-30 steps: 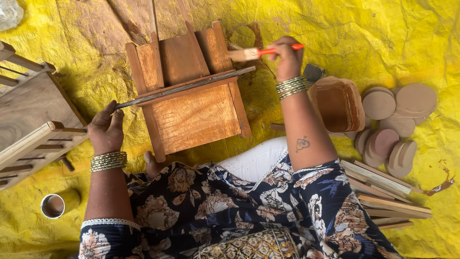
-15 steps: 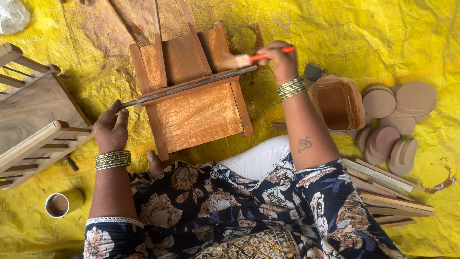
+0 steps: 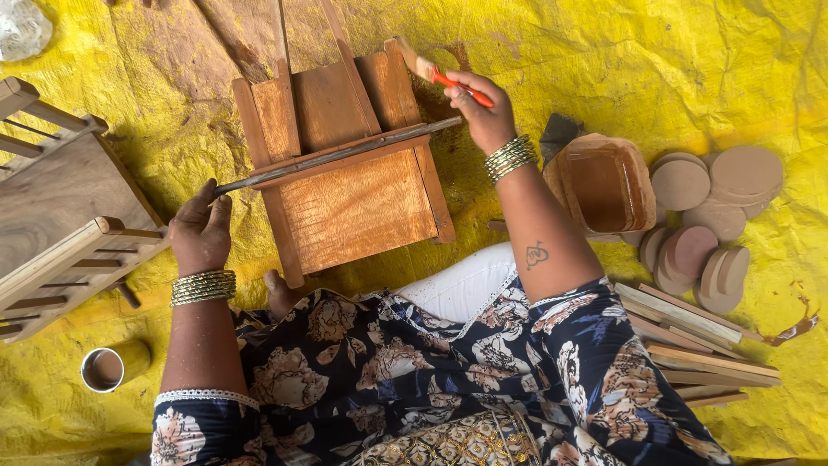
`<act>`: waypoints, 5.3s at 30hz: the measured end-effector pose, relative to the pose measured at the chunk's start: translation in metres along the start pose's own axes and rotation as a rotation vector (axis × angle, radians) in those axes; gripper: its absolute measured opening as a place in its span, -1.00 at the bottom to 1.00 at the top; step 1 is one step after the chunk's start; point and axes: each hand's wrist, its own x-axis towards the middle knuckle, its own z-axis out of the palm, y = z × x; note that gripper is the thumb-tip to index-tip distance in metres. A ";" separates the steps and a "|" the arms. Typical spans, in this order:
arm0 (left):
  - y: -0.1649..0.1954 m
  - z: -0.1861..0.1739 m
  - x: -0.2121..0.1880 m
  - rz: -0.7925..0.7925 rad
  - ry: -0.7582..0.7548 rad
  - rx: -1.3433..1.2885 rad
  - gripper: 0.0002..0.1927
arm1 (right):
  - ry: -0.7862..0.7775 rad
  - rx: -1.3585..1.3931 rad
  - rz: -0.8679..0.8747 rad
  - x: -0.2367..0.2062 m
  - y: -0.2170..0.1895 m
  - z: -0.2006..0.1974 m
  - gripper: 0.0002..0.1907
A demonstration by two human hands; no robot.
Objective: The person sits on a yellow tarp on the floor and applies stain to miniature wooden furniture pieces with a brush, dipping the brush into a container of stain and coating the surfaces of small wooden chairs, repositioning and turning the pieces to reach different sides.
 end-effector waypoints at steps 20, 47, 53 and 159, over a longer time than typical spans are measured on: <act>0.008 0.007 0.008 -0.013 -0.005 -0.036 -0.61 | -0.047 0.037 0.013 0.004 -0.013 -0.013 -0.83; 0.005 0.013 0.011 -0.026 -0.011 0.039 -0.55 | 0.280 -0.113 -0.137 -0.001 -0.021 -0.008 -0.82; 0.005 0.013 0.013 -0.017 -0.014 0.040 -0.54 | 0.177 -0.417 0.127 -0.001 -0.022 -0.010 -0.79; 0.011 0.016 0.008 0.012 -0.039 0.059 -0.49 | 0.086 -0.819 -0.571 0.029 -0.042 0.017 -0.98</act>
